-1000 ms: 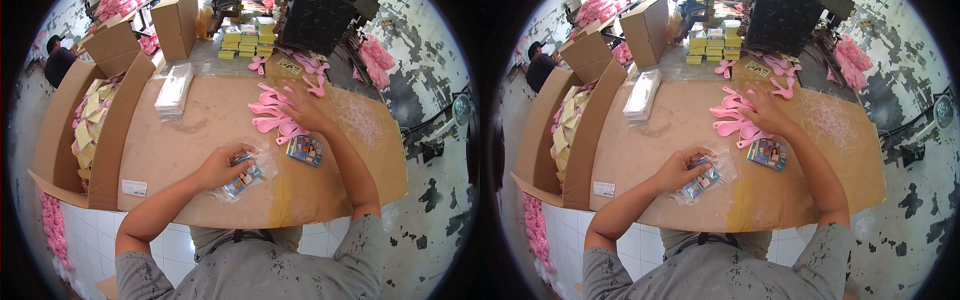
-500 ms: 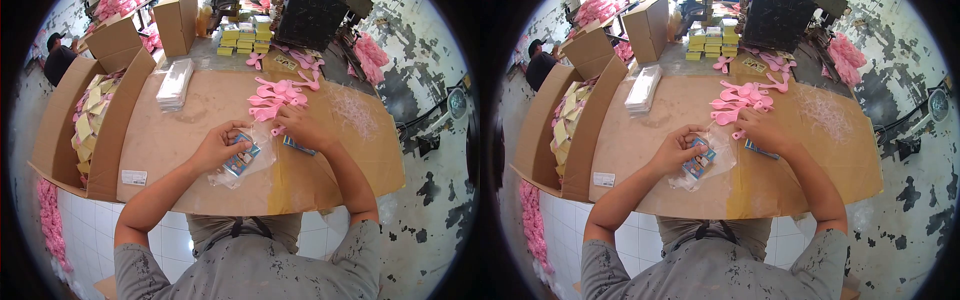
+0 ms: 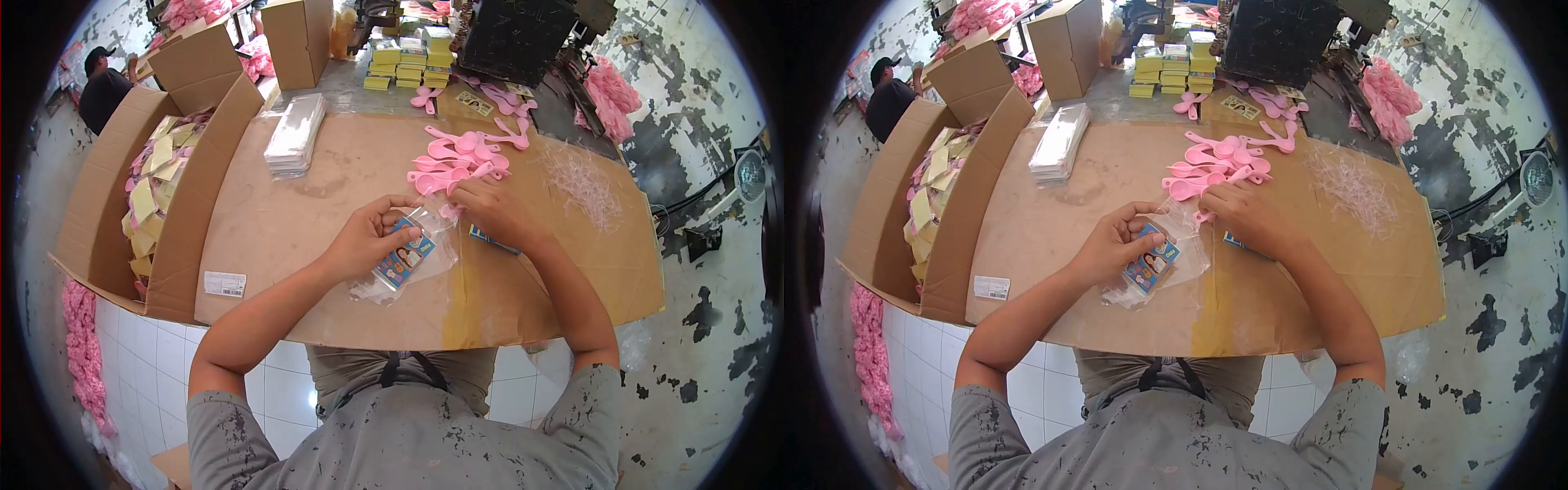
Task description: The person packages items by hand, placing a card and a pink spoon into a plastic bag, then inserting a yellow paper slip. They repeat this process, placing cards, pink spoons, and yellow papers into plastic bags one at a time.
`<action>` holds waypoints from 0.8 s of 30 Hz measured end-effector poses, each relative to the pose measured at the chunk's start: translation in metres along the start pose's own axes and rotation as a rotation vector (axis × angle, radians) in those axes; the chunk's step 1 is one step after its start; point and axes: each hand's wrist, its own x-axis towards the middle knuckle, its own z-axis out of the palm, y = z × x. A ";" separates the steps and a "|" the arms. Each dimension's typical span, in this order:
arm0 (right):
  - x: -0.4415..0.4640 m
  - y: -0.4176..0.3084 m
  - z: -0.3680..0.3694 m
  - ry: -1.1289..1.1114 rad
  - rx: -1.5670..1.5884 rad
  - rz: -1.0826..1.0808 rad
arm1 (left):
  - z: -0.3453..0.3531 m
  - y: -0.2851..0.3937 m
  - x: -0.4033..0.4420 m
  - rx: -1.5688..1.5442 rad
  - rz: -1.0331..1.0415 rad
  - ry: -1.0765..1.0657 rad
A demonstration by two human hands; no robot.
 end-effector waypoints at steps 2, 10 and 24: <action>0.001 -0.005 0.000 0.044 0.029 0.035 | -0.002 -0.003 0.001 -0.001 -0.007 -0.004; 0.007 0.002 -0.001 0.035 0.039 -0.012 | -0.002 -0.003 0.000 0.012 -0.020 -0.018; 0.013 -0.052 -0.013 0.671 1.236 0.429 | 0.012 0.000 -0.007 0.042 -0.070 0.007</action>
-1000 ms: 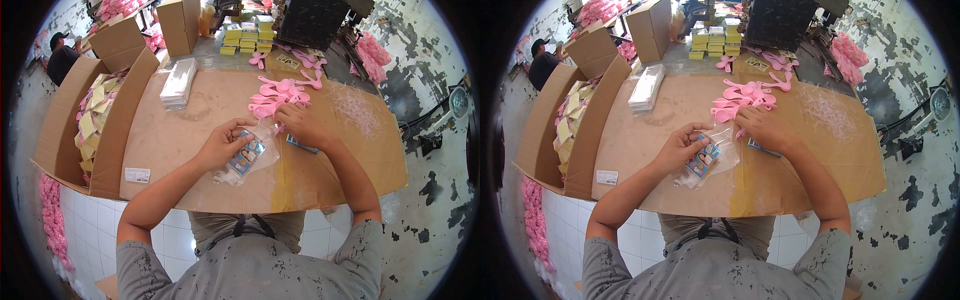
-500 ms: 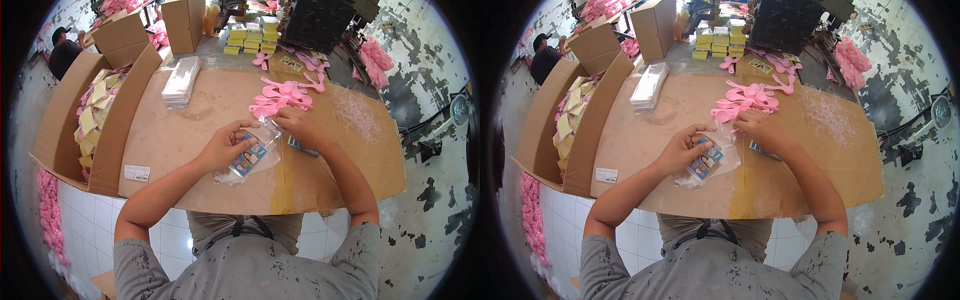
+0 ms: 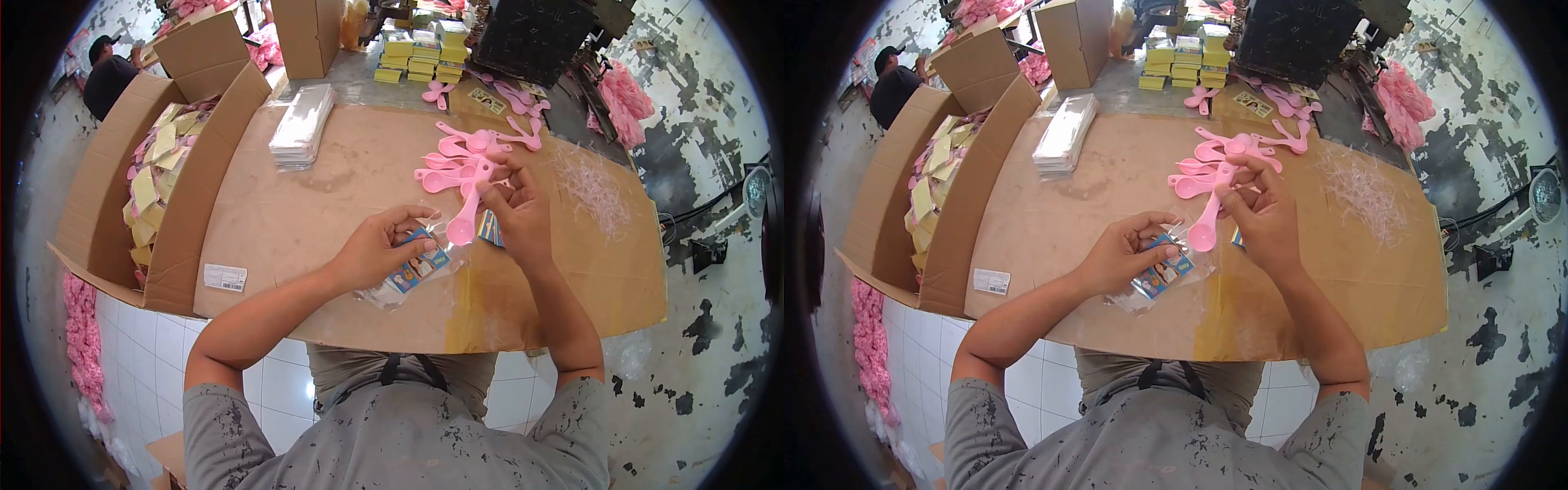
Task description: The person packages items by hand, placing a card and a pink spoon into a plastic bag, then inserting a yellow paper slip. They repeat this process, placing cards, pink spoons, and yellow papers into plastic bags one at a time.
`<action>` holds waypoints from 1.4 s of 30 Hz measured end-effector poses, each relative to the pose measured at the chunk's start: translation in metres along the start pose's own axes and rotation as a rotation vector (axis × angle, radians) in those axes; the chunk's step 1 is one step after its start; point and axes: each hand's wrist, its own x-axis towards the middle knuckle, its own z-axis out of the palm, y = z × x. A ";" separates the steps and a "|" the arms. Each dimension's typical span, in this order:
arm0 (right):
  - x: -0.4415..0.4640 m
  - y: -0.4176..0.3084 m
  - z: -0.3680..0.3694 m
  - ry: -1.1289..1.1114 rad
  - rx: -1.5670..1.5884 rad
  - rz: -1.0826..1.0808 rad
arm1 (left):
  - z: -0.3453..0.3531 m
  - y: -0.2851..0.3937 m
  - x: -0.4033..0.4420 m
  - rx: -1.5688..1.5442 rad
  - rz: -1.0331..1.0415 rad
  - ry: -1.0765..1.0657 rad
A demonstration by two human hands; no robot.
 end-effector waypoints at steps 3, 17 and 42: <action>-0.005 -0.004 0.007 0.002 0.002 0.007 | 0.003 0.009 -0.002 0.059 -0.053 0.000; -0.011 0.013 -0.010 -0.390 -0.143 -0.025 | -0.001 0.012 -0.001 -0.111 -0.053 -0.078; 0.014 -0.095 0.016 -0.611 -0.313 -0.384 | 0.011 0.043 -0.005 -0.211 0.199 -0.171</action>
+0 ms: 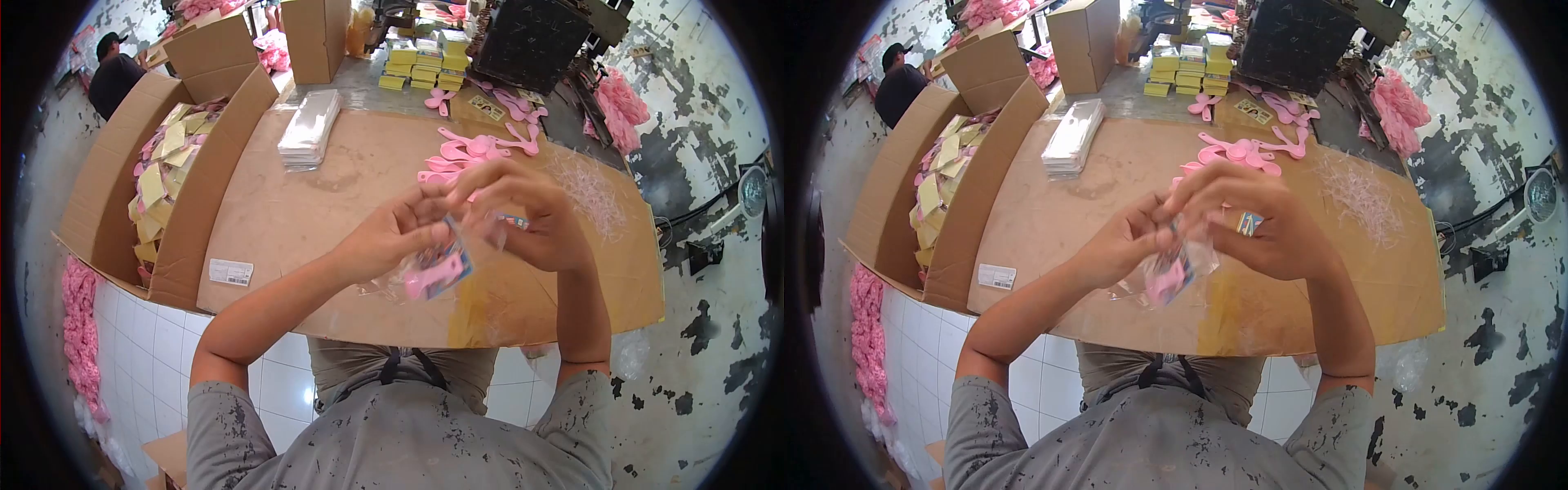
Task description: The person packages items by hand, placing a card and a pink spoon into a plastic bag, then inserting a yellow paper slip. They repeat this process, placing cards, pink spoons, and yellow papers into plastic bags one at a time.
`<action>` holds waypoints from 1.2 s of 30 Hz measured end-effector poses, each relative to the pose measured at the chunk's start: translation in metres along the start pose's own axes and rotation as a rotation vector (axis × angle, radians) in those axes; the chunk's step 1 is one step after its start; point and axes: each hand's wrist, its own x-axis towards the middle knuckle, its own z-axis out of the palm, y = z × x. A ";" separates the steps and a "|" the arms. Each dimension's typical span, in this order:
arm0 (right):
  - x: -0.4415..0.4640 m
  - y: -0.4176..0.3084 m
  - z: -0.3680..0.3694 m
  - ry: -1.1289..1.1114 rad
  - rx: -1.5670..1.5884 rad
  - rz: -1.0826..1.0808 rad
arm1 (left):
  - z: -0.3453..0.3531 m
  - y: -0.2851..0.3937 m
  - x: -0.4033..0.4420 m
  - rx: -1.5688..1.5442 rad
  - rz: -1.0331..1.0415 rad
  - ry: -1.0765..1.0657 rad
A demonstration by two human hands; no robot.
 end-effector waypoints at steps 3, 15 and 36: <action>0.005 -0.029 -0.011 -0.147 -0.713 -0.048 | -0.003 0.007 0.011 0.198 0.034 0.067; -0.006 -0.025 -0.003 0.050 -0.478 0.337 | 0.007 -0.010 0.014 0.563 0.216 0.018; 0.002 0.022 0.025 0.295 -0.778 -0.119 | 0.001 -0.008 -0.002 0.324 0.044 0.179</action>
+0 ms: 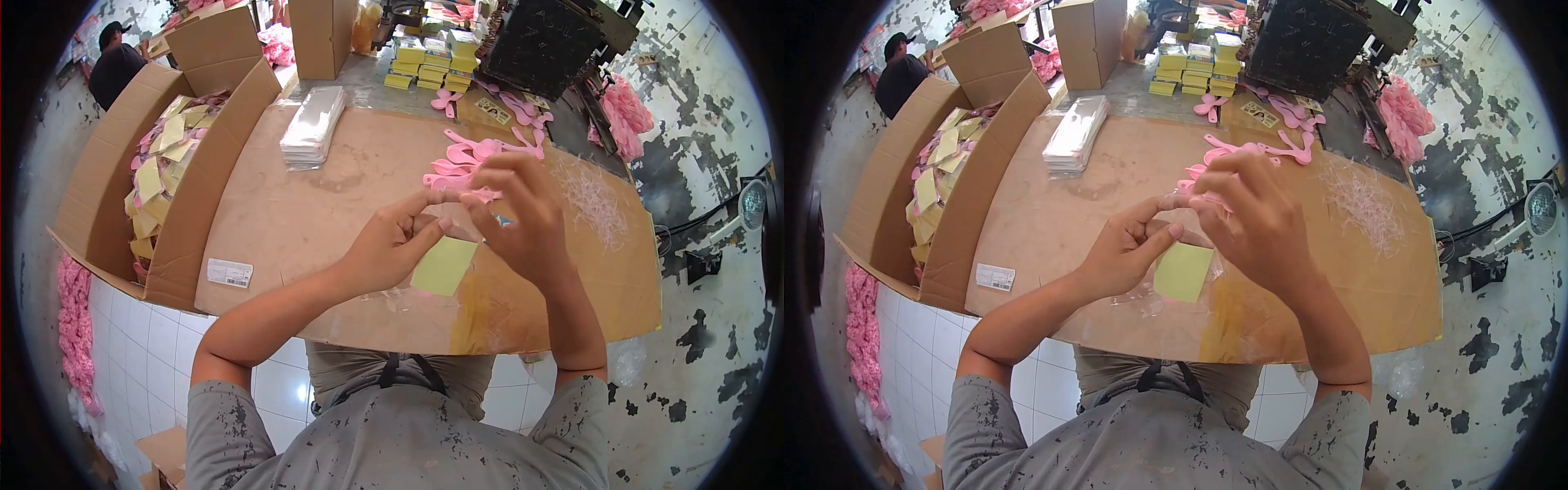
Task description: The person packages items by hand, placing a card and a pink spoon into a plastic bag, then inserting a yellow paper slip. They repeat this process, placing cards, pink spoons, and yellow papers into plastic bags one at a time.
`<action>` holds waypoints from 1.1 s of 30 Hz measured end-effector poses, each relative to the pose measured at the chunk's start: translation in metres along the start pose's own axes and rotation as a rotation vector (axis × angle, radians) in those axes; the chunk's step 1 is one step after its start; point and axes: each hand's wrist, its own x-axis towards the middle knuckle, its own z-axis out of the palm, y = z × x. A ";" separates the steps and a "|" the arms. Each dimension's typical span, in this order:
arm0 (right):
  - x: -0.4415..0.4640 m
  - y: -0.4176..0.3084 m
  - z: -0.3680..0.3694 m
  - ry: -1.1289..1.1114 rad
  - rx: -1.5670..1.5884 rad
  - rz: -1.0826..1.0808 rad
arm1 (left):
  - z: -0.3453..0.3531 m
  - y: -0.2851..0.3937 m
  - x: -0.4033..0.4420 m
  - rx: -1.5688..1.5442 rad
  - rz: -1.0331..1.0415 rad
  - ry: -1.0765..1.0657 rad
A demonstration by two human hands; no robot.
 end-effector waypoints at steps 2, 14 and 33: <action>0.002 -0.010 0.000 -0.066 -0.147 -0.058 | 0.001 -0.010 -0.001 0.065 0.055 0.051; 0.005 -0.013 0.002 -0.212 -0.214 -0.173 | 0.003 0.010 -0.003 0.508 0.118 -0.027; -0.120 0.209 -0.146 0.040 0.905 0.987 | -0.014 0.000 0.011 0.051 -0.133 -0.125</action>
